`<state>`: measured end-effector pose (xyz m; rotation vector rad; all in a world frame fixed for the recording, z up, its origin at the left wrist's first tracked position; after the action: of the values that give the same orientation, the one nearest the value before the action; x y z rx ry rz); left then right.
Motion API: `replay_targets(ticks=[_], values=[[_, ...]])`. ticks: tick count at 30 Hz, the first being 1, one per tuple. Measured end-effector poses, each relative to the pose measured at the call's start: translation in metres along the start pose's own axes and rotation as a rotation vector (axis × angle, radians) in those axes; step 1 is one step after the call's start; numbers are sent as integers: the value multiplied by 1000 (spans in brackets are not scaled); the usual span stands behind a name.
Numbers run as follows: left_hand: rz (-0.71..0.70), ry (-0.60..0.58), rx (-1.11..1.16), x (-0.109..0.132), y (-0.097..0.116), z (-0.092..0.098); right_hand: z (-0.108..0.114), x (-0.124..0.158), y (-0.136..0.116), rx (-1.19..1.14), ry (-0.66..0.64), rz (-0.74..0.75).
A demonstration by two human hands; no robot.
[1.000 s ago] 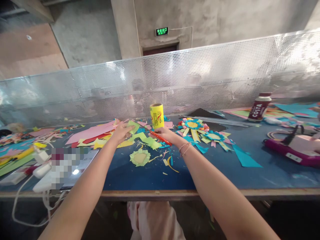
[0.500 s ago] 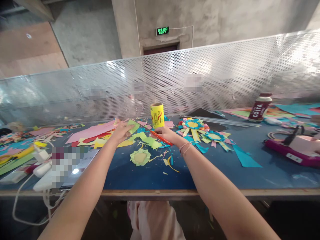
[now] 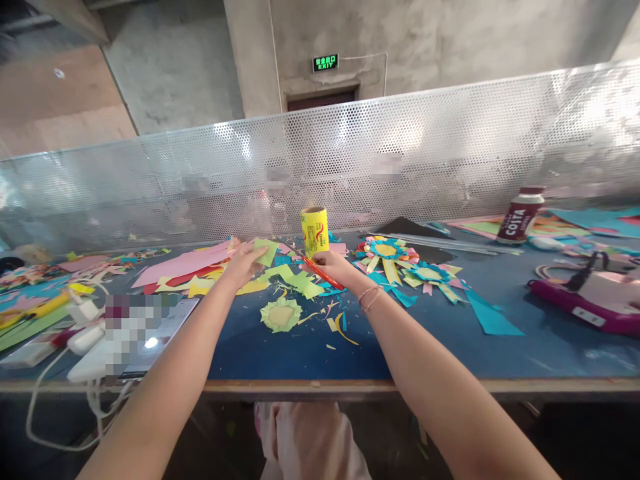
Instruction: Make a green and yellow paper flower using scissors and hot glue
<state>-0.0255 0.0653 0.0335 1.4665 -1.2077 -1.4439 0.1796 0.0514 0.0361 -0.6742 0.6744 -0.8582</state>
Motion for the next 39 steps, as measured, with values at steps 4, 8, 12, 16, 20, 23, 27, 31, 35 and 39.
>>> replay_targets(ticks=[4,8,12,16,20,23,27,31,35,39], values=[[-36,36,45,-3,-3,1,-2,-1,6,-42,72,-60],[-128,133,39,-5,-4,-1,-15,-1,2,-83,81,-22],[-194,234,23,-1,-1,-7,-26,0,-1,-67,130,23],[-212,348,-104,3,4,-8,-33,0,-3,-24,105,85],[-247,399,-184,3,5,-6,-35,0,-5,-7,79,98],[-286,386,-158,3,4,-6,-36,0,-6,-54,66,71],[-282,317,-42,4,5,-12,-36,1,-6,-117,78,31],[-211,294,150,5,5,-17,-33,1,-7,-148,100,7],[-197,352,179,5,5,-13,-32,1,-7,-178,106,-3],[-287,510,-101,9,12,-2,-35,3,-9,-186,70,-8]])
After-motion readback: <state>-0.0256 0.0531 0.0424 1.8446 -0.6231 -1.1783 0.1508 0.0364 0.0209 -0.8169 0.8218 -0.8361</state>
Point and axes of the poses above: each hand's wrist, its own x-axis away from the middle knuckle, its own z-axis out of the back of the hand, y = z × x, the point moved 5 cm from there along -x, towards the middle knuckle, and after that the axes turned 1 degree about -y, right-handed, at the moved point
